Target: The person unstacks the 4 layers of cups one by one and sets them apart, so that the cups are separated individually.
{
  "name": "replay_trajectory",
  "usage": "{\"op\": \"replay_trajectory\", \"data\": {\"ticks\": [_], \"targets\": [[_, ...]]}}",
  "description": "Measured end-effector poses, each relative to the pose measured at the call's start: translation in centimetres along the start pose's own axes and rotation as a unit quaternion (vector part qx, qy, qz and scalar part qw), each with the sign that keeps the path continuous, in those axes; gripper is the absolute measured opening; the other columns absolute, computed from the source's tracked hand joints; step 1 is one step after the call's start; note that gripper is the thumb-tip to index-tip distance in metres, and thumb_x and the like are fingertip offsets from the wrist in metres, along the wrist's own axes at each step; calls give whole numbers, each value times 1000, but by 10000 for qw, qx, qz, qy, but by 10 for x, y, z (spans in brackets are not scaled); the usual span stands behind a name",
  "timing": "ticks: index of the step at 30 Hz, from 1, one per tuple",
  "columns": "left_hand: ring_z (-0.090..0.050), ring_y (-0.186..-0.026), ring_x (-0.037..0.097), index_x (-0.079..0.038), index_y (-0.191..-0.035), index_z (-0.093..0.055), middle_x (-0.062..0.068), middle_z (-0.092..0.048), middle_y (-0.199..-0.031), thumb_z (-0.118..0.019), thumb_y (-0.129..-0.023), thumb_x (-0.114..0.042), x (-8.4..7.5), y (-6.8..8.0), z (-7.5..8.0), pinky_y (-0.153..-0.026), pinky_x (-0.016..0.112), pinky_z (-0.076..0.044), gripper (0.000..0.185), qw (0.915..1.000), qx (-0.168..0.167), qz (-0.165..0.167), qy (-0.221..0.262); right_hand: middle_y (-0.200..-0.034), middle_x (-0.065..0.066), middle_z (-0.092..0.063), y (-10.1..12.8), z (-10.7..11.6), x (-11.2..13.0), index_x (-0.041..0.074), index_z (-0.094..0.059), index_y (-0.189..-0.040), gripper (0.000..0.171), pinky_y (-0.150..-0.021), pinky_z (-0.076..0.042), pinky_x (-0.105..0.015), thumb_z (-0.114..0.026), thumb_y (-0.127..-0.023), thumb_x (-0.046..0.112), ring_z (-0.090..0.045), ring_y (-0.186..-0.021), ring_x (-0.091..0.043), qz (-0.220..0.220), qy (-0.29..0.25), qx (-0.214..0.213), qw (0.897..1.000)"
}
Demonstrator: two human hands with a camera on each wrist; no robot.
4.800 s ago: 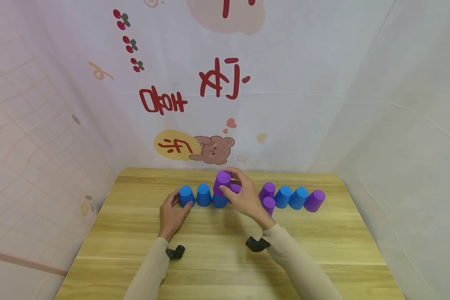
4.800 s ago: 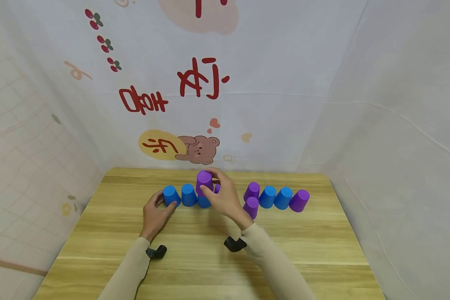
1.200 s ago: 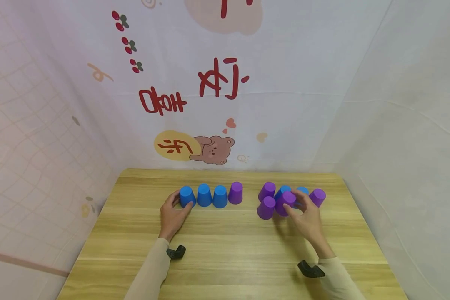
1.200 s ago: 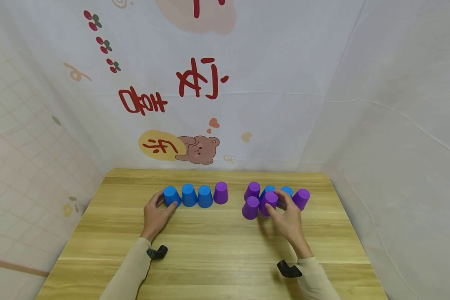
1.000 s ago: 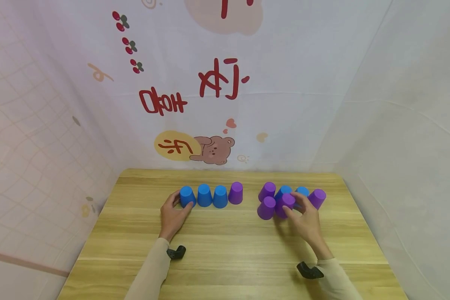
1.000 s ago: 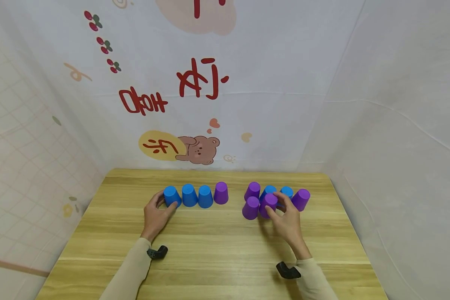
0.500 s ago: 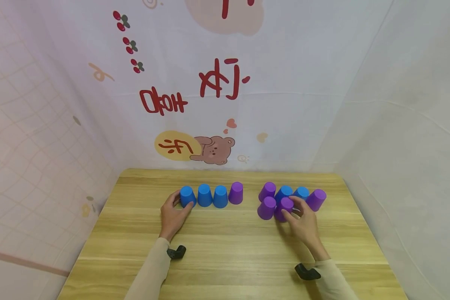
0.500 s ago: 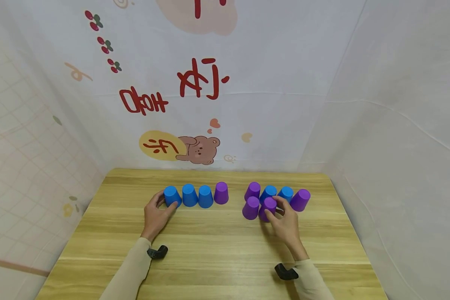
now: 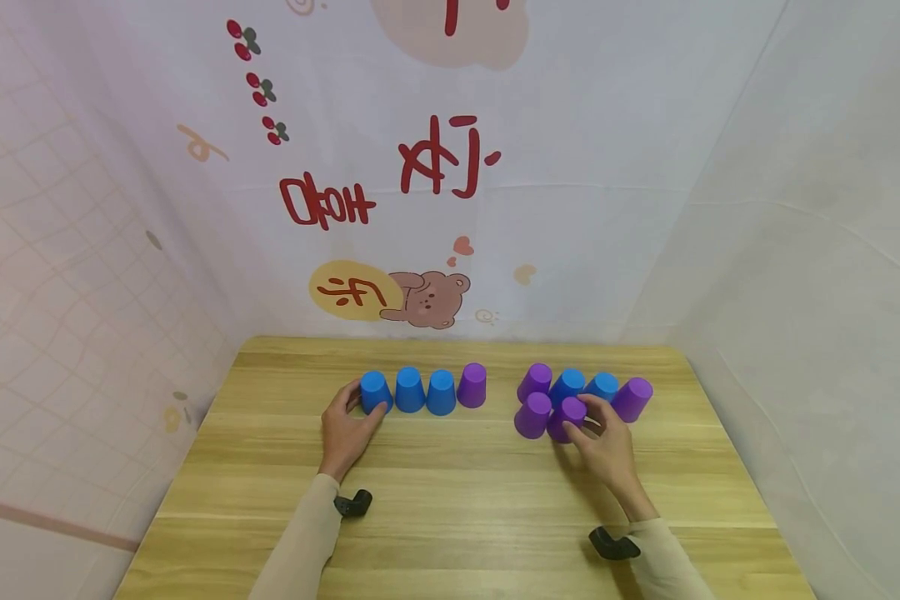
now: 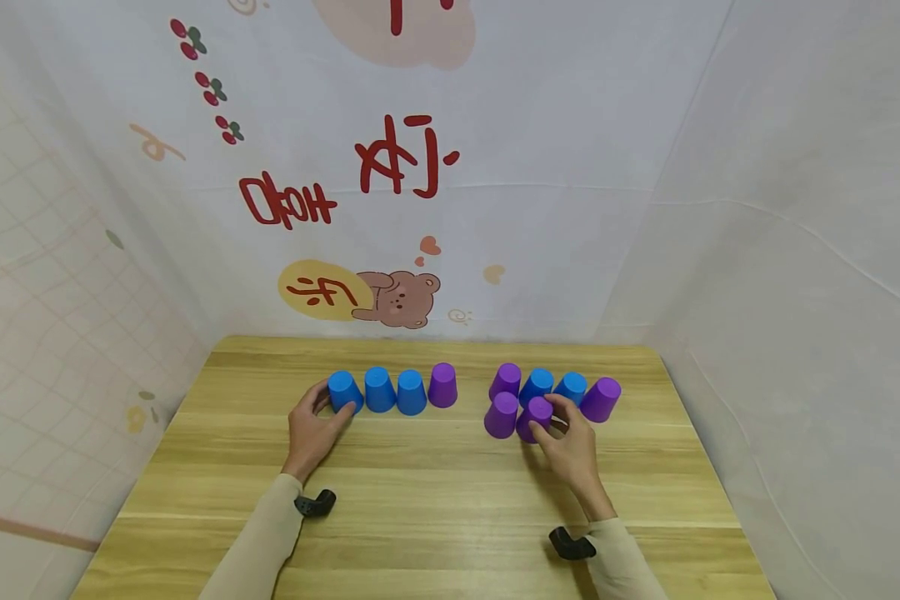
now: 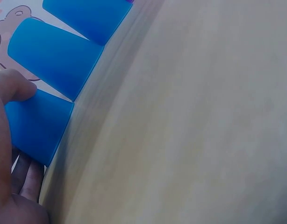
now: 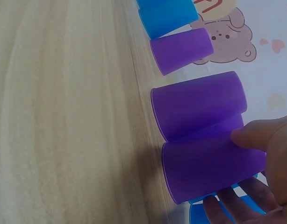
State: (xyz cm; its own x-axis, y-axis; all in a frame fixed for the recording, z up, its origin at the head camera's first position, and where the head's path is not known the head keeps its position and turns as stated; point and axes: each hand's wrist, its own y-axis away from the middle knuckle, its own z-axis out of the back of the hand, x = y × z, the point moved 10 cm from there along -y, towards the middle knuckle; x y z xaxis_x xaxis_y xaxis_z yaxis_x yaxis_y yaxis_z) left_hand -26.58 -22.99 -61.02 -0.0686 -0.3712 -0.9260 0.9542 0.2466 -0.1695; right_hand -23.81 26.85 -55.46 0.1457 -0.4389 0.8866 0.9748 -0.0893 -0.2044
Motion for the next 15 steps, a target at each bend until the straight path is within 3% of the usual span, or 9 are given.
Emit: {"op": "replay_trajectory", "data": {"ticks": [6, 12, 15], "targets": [[-68, -147, 39, -2, -155, -63, 22, -69, -155, -92, -96, -18, 0, -1, -1, -128, 48, -56, 68, 10000, 23, 3, 66, -138, -33, -74, 0, 1, -1, -6, -64, -147, 59, -98, -67, -17, -89, -93, -4, -75, -117, -14, 97, 58, 1, 9999], [-68, -147, 38, -3, -155, -62, 21, -69, -155, -91, -96, -18, 1, 0, -1, -128, 47, -56, 68, 10000, 38, 44, 63, -145, -31, -71, 1, 0, 1, -4, -60, -152, 65, -101, -65, -14, -89, -94, -1, -74, -126, -40, 88, 125, 22, 9999], [-69, -146, 38, -4, -155, -63, 21, -69, -155, -92, -95, -18, 1, 0, -1, -128, 47, -56, 68, 10000, 36, 62, 62, -150, -29, -69, 2, 1, 4, -2, -59, -155, 69, -108, -63, -16, -90, -95, 4, -71, -132, -43, 143, 313, 17, 9994]]}}
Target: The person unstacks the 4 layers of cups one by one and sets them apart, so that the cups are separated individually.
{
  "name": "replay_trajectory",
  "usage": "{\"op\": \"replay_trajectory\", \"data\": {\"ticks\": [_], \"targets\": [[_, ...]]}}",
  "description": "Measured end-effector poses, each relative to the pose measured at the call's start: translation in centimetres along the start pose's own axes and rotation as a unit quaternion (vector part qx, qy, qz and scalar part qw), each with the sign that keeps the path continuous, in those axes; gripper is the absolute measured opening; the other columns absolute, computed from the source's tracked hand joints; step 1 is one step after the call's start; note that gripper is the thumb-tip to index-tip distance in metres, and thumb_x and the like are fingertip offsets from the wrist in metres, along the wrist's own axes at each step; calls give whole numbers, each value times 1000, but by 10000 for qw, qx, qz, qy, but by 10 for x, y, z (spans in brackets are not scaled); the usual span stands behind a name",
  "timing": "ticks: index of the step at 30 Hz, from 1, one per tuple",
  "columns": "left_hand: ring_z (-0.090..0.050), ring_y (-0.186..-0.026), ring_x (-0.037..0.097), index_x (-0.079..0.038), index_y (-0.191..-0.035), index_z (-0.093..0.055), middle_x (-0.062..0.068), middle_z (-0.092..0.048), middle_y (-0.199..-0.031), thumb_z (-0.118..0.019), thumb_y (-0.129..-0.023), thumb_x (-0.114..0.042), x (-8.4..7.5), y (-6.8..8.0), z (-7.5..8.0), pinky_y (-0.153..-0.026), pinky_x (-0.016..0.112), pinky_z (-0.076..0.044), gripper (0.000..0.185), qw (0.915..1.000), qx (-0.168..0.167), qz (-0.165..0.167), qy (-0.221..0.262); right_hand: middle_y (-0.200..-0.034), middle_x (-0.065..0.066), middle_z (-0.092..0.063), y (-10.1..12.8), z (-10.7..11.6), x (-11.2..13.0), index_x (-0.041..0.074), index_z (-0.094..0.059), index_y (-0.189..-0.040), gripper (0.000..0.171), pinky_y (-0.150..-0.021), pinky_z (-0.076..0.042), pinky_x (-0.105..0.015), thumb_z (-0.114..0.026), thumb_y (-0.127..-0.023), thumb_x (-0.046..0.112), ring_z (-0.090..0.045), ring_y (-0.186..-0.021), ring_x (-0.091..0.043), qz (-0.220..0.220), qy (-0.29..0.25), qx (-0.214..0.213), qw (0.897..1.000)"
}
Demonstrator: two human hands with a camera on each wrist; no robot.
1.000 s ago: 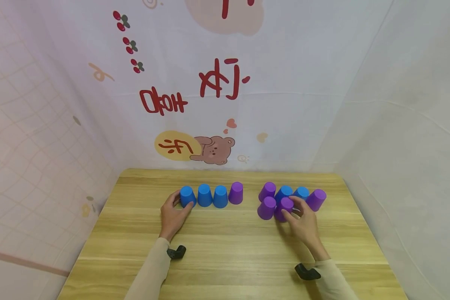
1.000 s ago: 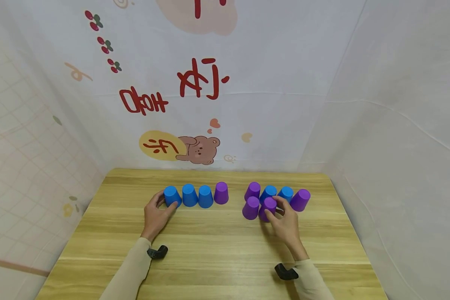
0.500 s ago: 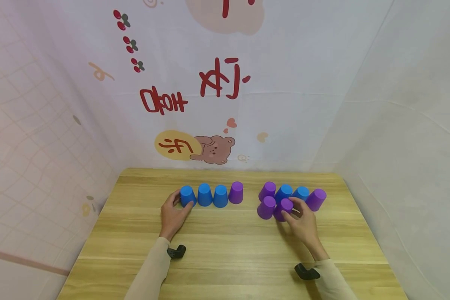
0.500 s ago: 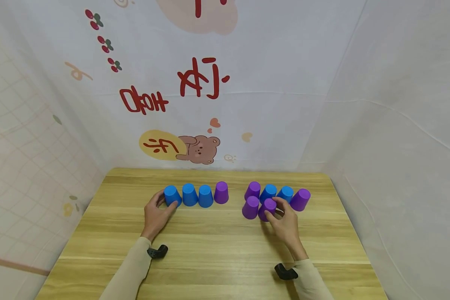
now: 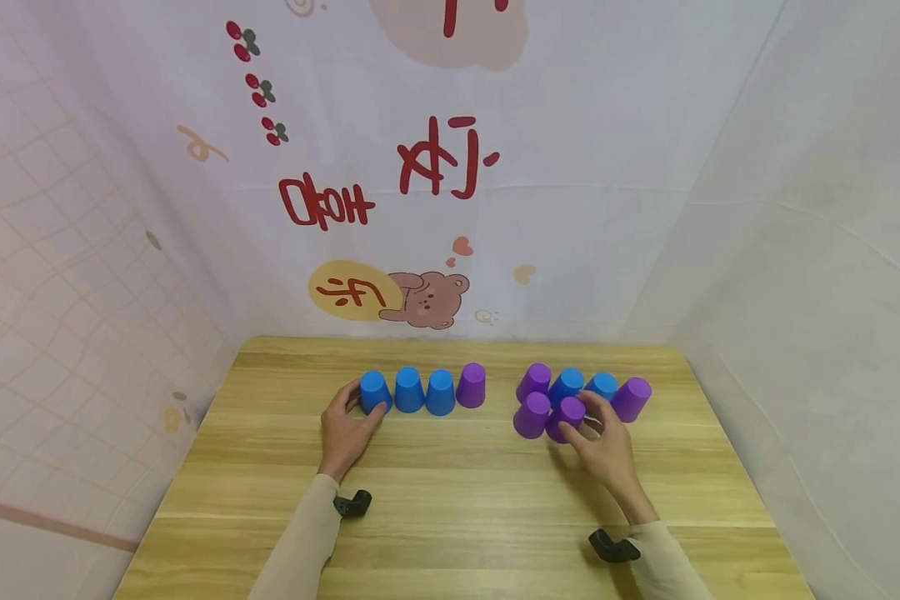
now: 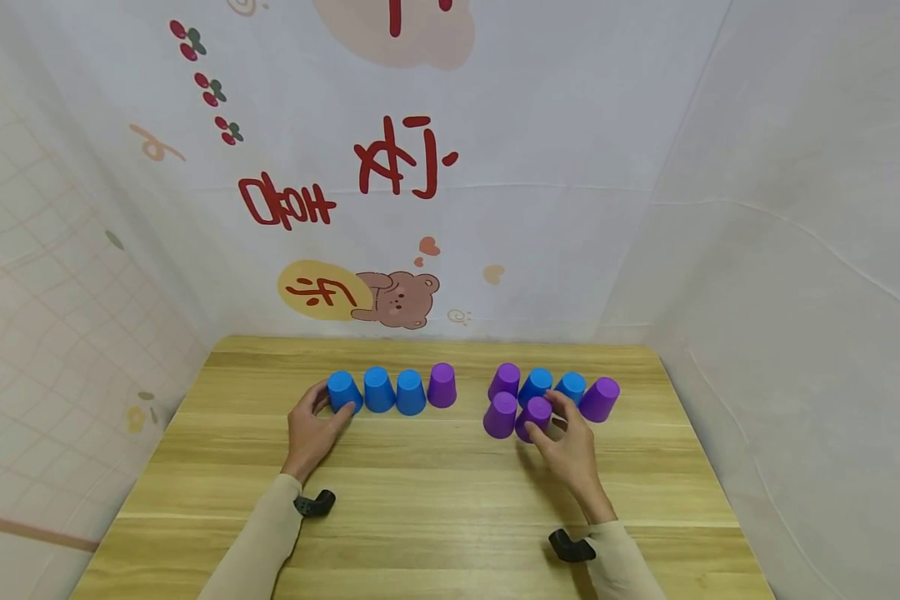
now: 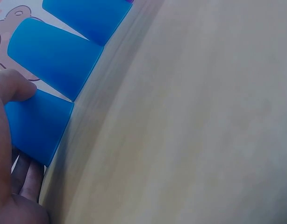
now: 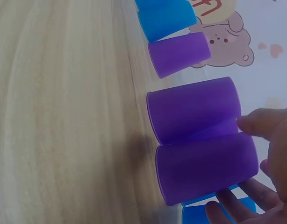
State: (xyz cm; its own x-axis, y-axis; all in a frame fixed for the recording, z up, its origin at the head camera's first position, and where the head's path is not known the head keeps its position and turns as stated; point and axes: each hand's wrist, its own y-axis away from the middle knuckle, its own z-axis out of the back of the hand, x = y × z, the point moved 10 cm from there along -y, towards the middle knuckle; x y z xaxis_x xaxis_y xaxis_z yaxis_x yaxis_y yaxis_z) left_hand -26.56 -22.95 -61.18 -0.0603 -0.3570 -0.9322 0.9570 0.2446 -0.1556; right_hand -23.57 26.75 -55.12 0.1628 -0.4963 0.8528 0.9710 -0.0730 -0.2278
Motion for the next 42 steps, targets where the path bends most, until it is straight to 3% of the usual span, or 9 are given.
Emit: {"op": "replay_trajectory", "data": {"ticks": [5, 12, 18, 25, 31, 35, 42], "targets": [[-70, -145, 38, -4, -155, -63, 21, -70, -154, -91, -95, -17, 1, 0, 1, -127, 48, -57, 67, 10000, -18, -21, 0, -158, -25, -65, 3, -1, 7, 1, -54, -161, 76, -117, -59, -22, -91, -95, 12, -66, -140, -44, 188, 215, 74, 9996], [-70, -145, 39, -5, -155, -63, 21, -70, -154, -91, -95, -17, 0, 0, 1, -127, 50, -57, 67, 10000, -13, -42, 28, -163, -25, -61, 7, -1, 14, 4, -47, -167, 83, -121, -55, -57, -90, -97, 16, -61, -147, -50, 332, 362, 139, 9987], [-70, -144, 39, -5, -154, -64, 20, -71, -153, -92, -95, -17, -1, 1, 1, -127, 51, -58, 67, 10000, -10, -55, 44, -168, -28, -55, 7, 1, 19, 4, -43, -170, 86, -126, -45, -72, -88, -98, 18, -55, -153, -53, 195, 275, 208, 9992], [-69, -146, 39, -5, -155, -63, 21, -70, -155, -92, -95, -17, -1, 0, 1, -128, 52, -57, 67, 10000, 23, -35, 42, -174, -25, -49, 3, 2, 34, 12, -42, -172, 87, -131, -38, -80, -88, -99, 25, -47, -161, -54, 96, 198, 140, 9997], [-68, -146, 40, -4, -155, -63, 21, -69, -155, -91, -95, -17, 0, 0, 1, -128, 52, -56, 67, 10000, 14, -26, 27, -174, -22, -50, -3, -2, 58, 18, -45, -172, 84, -135, -39, -73, -87, -100, 23, -45, -164, -48, 241, 84, -25, 9997], [-68, -146, 40, -4, -155, -63, 22, -70, -155, -91, -95, -16, 0, 0, 1, -128, 52, -57, 67, 10000, 8, -47, 38, -175, -16, -50, -6, -10, 70, 21, -47, -171, 78, -137, -38, -71, -85, -103, 24, -44, -166, -45, 214, -119, -52, 9997], [-69, -145, 41, -3, -155, -63, 22, -70, -154, -92, -95, -16, 0, 0, 1, -127, 53, -57, 68, 10000, 1, -81, 36, -176, -14, -50, -12, -27, 84, 25, -49, -168, 71, -134, -36, -79, -82, -105, 26, -43, -166, -49, 327, -444, 0, 9985]]}}
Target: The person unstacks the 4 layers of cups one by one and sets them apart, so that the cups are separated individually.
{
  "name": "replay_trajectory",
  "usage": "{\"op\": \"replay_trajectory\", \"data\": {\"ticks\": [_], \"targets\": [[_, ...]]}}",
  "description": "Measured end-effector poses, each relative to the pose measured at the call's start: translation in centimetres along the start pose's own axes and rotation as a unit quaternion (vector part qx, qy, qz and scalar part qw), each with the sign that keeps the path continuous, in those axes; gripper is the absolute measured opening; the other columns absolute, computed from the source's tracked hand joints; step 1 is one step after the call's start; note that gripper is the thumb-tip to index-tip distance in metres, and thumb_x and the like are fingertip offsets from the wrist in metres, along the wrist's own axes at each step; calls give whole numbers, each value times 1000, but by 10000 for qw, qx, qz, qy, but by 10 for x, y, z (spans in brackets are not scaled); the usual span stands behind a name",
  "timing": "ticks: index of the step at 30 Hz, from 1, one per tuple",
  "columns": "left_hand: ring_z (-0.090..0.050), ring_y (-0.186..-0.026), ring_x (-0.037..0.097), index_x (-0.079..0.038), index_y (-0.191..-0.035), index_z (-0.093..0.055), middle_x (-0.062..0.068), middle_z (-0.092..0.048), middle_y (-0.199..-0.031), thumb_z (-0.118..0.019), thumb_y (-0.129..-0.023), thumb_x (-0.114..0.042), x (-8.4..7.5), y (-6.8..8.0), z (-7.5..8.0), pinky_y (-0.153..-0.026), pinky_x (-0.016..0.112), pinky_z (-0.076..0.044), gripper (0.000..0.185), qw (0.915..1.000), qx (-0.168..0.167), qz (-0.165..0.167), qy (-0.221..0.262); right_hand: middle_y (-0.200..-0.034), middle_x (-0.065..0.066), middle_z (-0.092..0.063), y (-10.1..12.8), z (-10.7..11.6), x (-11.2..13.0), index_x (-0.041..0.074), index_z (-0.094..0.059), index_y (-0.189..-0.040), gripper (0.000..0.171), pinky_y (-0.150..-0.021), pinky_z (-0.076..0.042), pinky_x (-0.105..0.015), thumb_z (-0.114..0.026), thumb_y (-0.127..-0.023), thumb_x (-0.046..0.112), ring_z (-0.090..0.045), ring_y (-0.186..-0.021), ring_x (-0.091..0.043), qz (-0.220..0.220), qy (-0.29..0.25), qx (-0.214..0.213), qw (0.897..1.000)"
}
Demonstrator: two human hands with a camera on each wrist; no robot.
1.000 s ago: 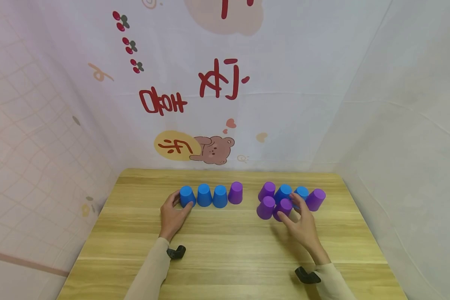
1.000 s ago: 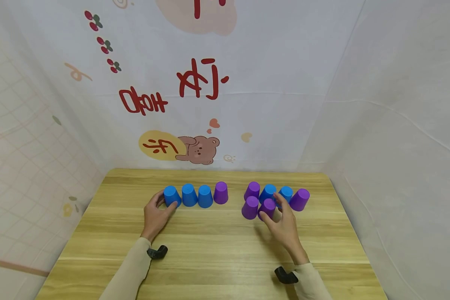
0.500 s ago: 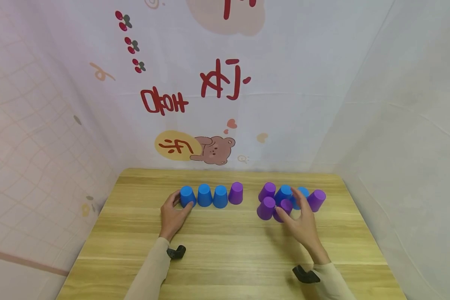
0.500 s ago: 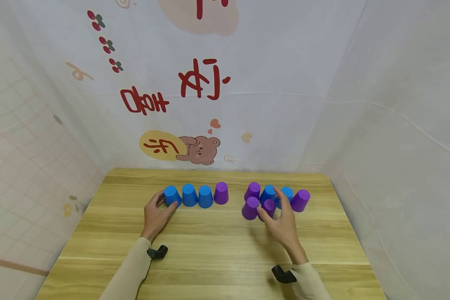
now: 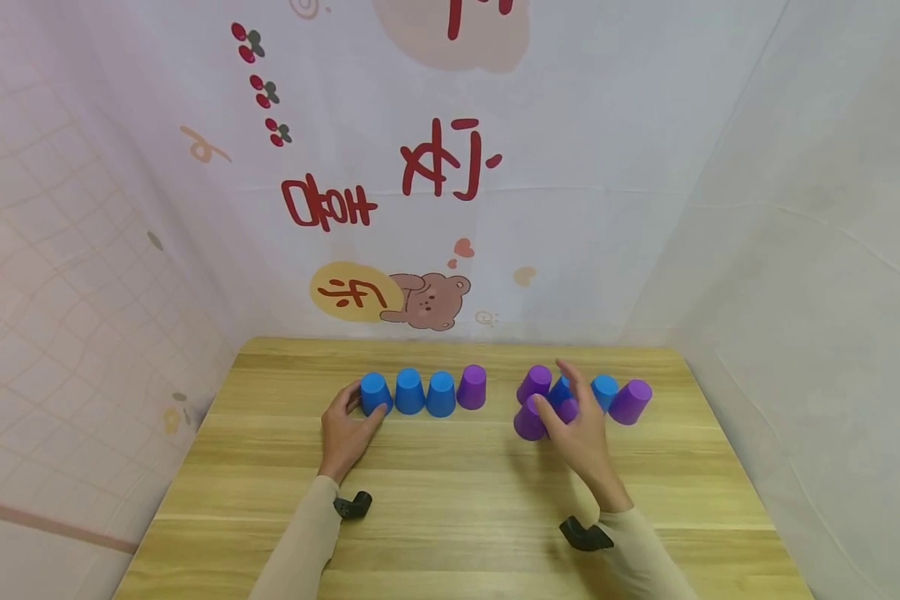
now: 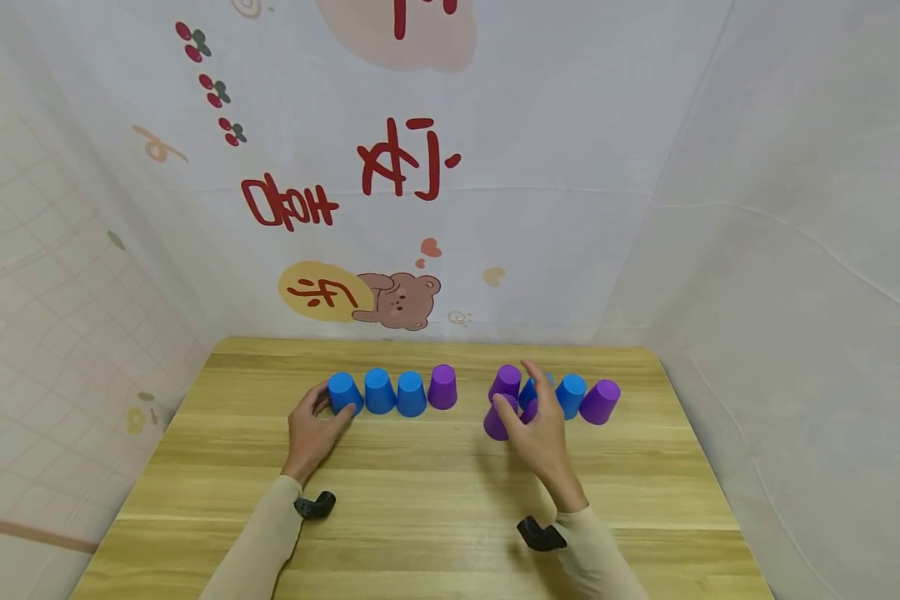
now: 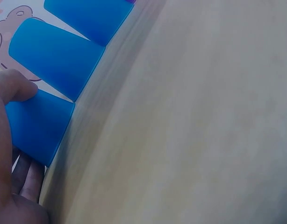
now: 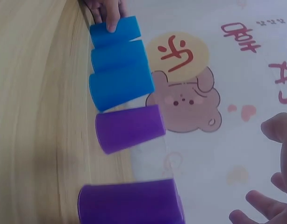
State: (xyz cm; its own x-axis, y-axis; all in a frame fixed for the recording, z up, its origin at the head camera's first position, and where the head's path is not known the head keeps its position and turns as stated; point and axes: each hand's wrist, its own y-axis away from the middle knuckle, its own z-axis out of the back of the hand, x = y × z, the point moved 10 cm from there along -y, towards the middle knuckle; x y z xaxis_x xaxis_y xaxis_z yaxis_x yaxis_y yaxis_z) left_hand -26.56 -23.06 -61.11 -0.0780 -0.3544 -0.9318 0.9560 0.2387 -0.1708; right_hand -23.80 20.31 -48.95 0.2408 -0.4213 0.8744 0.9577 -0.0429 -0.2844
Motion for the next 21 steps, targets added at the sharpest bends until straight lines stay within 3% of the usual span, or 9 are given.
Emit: {"op": "replay_trajectory", "data": {"ticks": [7, 21], "targets": [[-70, -144, 40, -4, -154, -64, 22, -70, -154, -92, -95, -17, 1, 0, 0, -126, 53, -58, 67, 10000, 10, -22, -37, -174, -16, -51, -8, -23, 17, 20, -49, -169, 72, -133, -38, -79, -81, -105, 22, -46, -164, -47, 306, -86, 87, 9995], [-69, -145, 40, -5, -155, -63, 21, -70, -154, -92, -95, -16, 3, 0, -1, -127, 53, -58, 68, 10000, 38, 18, -25, -174, -16, -52, -23, -66, 35, 15, -48, -170, 76, -135, -42, -71, -83, -102, 25, -49, -162, -44, 441, -86, 278, 9986]]}}
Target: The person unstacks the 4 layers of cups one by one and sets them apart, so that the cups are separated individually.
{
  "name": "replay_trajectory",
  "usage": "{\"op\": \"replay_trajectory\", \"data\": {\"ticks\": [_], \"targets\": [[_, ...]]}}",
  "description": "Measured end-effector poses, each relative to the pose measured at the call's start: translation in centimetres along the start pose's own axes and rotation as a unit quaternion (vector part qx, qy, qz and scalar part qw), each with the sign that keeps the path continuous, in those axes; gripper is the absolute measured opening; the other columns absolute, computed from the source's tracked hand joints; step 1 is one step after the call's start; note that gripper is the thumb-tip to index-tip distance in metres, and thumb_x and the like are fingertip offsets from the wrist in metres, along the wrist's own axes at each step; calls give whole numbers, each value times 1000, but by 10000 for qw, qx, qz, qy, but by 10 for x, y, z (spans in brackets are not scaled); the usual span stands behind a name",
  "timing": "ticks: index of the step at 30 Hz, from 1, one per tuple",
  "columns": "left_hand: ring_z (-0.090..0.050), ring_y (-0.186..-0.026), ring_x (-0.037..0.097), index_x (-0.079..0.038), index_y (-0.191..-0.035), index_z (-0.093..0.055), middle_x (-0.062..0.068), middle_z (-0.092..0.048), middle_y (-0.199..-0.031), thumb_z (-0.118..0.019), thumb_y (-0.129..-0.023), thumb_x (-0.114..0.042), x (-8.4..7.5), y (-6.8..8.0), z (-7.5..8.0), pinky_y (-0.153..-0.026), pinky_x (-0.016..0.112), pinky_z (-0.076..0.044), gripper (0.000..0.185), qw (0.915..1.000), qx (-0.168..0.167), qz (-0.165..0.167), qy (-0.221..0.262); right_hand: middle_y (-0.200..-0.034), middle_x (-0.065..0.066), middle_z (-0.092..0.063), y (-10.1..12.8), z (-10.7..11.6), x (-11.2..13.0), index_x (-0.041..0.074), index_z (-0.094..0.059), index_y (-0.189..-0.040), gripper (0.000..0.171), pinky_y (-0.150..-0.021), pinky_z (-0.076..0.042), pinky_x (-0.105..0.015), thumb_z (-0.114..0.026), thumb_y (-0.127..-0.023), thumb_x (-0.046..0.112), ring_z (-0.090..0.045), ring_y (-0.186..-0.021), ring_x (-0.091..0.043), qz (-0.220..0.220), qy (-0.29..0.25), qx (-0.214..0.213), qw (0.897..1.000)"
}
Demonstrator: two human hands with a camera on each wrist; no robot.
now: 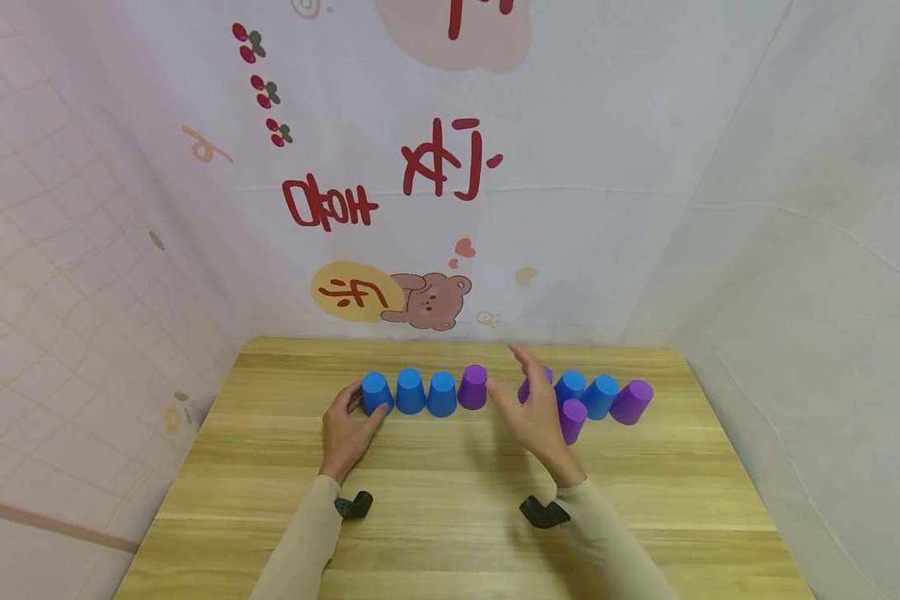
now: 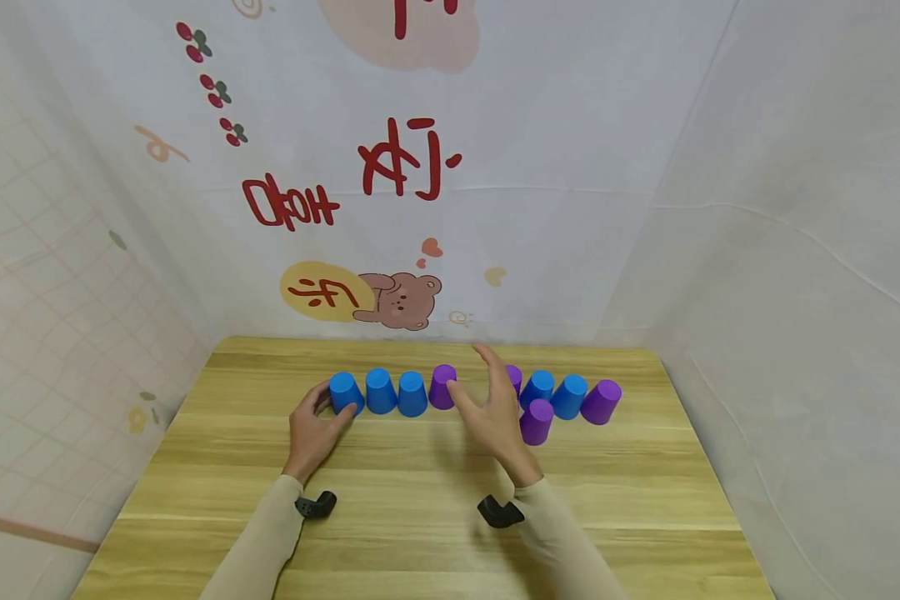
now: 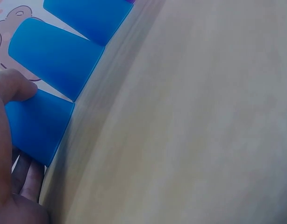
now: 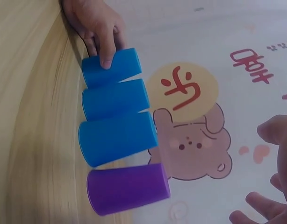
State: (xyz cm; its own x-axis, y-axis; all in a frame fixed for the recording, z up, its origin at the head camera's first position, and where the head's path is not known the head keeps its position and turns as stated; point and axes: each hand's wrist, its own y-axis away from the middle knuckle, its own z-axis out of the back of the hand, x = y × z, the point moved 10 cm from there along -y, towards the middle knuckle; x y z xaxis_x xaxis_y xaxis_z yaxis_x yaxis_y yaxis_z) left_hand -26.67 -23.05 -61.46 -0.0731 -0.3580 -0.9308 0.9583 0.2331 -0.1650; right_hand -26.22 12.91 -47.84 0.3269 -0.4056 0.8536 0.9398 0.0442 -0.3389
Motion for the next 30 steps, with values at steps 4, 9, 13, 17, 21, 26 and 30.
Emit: {"op": "replay_trajectory", "data": {"ticks": [4, 9, 13, 17, 21, 26, 30], "targets": [[-69, -145, 40, -5, -155, -62, 21, -69, -155, -92, -95, -16, 0, 0, 0, -127, 52, -58, 68, 10000, 1, 5, -15, -174, -16, -51, -3, -11, -2, 15, -48, -169, 76, -137, -42, -67, -82, -103, 25, -49, -163, -44, -150, 57, 35, 9999], [-69, -145, 39, -5, -156, -62, 21, -69, -155, -92, -96, -17, -1, 0, 0, -127, 52, -57, 68, 10000, 0, 30, 0, -175, -14, -52, -6, -25, -7, 12, -49, -168, 74, -140, -42, -57, -83, -103, 20, -49, -164, -40, -393, 31, 81, 9992], [-70, -144, 40, -5, -155, -63, 21, -70, -154, -92, -96, -18, -3, 1, 1, -126, 54, -58, 68, 10000, -18, 33, -18, -172, -16, -54, -8, -35, -9, 7, -51, -166, 72, -137, -46, -58, -82, -103, 16, -53, -161, -42, -469, 70, 56, 9989], [-70, -144, 41, -4, -156, -62, 22, -69, -155, -91, -96, -18, -3, 0, 0, -126, 54, -57, 68, 10000, -5, 27, -54, -171, -18, -56, -9, -44, -12, 4, -52, -165, 71, -134, -49, -60, -82, -102, 14, -55, -158, -44, -535, 113, -16, 9985], [-70, -144, 41, -4, -156, -62, 22, -69, -155, -91, -96, -18, -2, 1, 0, -126, 54, -57, 68, 10000, 0, 34, -31, -170, -19, -57, -9, -52, -17, 6, -50, -166, 72, -133, -50, -61, -83, -101, 14, -56, -157, -45, -692, 217, -43, 9974], [-70, -144, 41, -5, -156, -62, 21, -69, -155, -92, -96, -18, -3, 1, 1, -126, 55, -58, 68, 10000, 9, 57, 4, -166, -21, -60, -9, -58, -25, 7, -50, -165, 74, -129, -52, -64, -84, -100, 15, -59, -153, -46, -898, 408, -188, 9949], [-70, -144, 41, -4, -156, -62, 22, -69, -155, -91, -96, -18, -3, 1, 1, -127, 56, -57, 69, 10000, 17, 59, -23, -163, -22, -62, -9, -62, -32, 6, -50, -165, 74, -128, -53, -64, -84, -99, 14, -60, -152, -45, -976, 429, -300, 9938]]}}
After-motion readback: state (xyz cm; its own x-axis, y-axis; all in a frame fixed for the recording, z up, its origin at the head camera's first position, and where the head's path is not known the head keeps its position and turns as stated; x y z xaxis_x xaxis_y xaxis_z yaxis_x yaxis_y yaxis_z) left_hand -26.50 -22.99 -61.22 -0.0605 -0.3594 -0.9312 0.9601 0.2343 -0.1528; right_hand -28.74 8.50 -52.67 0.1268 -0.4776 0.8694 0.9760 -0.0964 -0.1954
